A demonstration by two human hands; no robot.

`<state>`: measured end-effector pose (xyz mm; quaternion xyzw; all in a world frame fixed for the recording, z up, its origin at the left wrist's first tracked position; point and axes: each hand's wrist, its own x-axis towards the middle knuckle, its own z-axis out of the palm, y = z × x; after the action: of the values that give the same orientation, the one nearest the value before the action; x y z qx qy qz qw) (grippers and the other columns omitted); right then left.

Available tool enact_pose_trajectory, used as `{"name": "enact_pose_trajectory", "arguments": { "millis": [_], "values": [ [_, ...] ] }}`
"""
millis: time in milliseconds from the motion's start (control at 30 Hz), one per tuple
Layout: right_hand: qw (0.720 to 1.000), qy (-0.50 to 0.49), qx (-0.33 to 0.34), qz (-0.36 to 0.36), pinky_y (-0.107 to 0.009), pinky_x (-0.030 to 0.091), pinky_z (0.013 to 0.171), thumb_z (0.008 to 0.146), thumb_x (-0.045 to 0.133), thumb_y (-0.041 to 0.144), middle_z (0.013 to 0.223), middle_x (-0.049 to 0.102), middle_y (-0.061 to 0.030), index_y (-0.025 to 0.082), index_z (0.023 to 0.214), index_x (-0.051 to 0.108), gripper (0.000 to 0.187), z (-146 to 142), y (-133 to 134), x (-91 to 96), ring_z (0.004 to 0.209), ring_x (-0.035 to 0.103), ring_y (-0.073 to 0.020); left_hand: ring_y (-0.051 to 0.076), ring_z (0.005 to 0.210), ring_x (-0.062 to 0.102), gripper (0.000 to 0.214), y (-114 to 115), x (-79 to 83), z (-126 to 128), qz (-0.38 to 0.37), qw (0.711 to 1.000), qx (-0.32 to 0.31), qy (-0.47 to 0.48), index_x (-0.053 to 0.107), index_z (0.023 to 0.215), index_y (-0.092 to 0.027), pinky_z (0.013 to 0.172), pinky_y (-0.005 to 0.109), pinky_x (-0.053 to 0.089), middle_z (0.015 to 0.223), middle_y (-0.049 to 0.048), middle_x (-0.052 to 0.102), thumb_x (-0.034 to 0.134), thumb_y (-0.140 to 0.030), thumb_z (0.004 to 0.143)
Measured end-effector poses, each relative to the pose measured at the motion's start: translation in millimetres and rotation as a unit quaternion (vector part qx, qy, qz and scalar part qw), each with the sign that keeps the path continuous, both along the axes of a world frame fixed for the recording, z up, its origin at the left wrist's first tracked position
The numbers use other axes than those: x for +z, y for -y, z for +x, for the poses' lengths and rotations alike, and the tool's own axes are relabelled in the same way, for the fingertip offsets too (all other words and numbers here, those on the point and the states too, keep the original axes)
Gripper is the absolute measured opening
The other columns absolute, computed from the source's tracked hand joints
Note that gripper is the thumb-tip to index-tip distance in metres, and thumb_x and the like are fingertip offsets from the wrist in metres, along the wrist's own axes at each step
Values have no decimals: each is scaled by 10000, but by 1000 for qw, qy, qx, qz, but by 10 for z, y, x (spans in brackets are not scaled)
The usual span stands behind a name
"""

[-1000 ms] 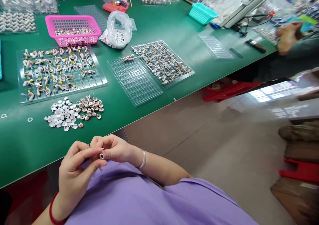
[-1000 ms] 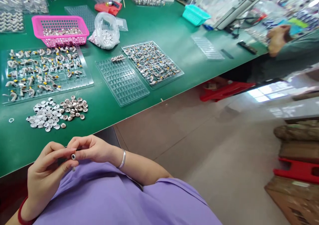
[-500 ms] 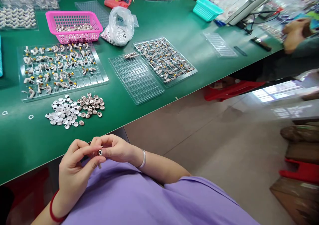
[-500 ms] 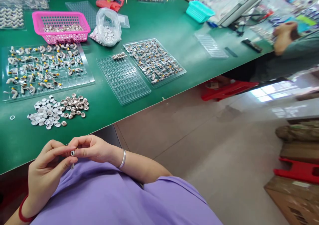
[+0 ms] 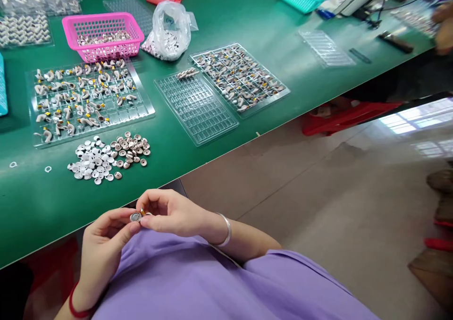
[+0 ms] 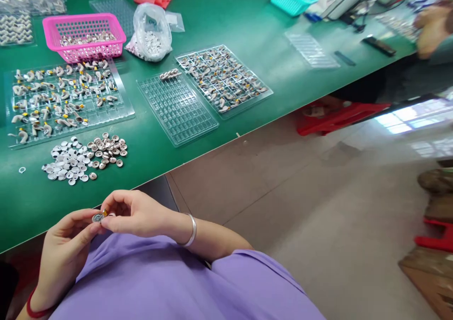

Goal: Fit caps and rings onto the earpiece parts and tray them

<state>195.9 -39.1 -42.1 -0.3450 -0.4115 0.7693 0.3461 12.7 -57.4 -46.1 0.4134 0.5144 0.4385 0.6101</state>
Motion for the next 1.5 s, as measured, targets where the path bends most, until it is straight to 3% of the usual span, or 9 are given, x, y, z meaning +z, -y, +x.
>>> {"name": "enact_pose_trajectory", "arguments": {
  "millis": [167,433,533,633,733,833,1233,1500],
  "values": [
    [1000,-11,-12,-5,-247,410,649,765,726,271,773,611,18,168,853,554,219,-38,12,11,682,513,-97,133,565,704,238,-31,-5,49,-34,996,12,87,808,768,-216,579,195,600,676,38,778,927,-280,572],
    [1000,6,-28,-8,-250,413,650,766,699,247,779,576,18,160,840,575,169,-45,30,5,687,512,-100,146,633,739,219,-20,-68,36,-29,995,8,95,808,769,-234,639,200,613,714,27,793,924,-263,586],
    [1000,11,-27,-7,-249,406,643,770,692,248,764,566,21,159,836,576,161,-42,33,15,679,502,-98,154,677,747,209,5,-147,-12,16,998,4,63,810,815,-256,666,208,619,753,14,799,901,-231,628],
    [1000,15,-23,-5,-241,387,621,773,680,242,740,549,29,155,835,572,152,-37,37,29,650,477,-86,144,729,733,241,33,-214,-57,116,993,3,-1,806,877,-273,684,201,606,813,0,796,869,-163,672],
    [1000,16,-18,0,-236,382,613,771,675,247,737,547,28,150,839,571,158,-31,41,32,654,471,-86,135,766,705,277,42,-245,-84,228,972,-23,-48,793,954,-271,693,206,584,850,-5,779,817,-109,731],
    [1000,14,-14,6,-237,388,616,768,672,250,739,548,24,146,844,569,164,-26,46,27,665,476,-90,132,782,687,318,32,-252,-97,295,952,-46,-64,773,1022,-261,694,218,569,853,-6,764,770,-63,773],
    [1000,10,-13,14,-237,389,620,774,662,223,747,558,19,151,849,570,139,-37,50,41,668,486,-94,138,808,662,425,17,-243,-114,360,927,-75,-78,731,1113,-236,710,255,549,873,-4,727,682,47,799],
    [1000,-4,-2,2,-235,354,604,778,688,252,722,562,29,133,824,609,151,-66,38,-23,637,451,-76,114,790,631,478,31,-181,-96,372,916,-51,-137,732,1120,-281,643,222,534,929,-10,652,691,56,782]
  ]
}}
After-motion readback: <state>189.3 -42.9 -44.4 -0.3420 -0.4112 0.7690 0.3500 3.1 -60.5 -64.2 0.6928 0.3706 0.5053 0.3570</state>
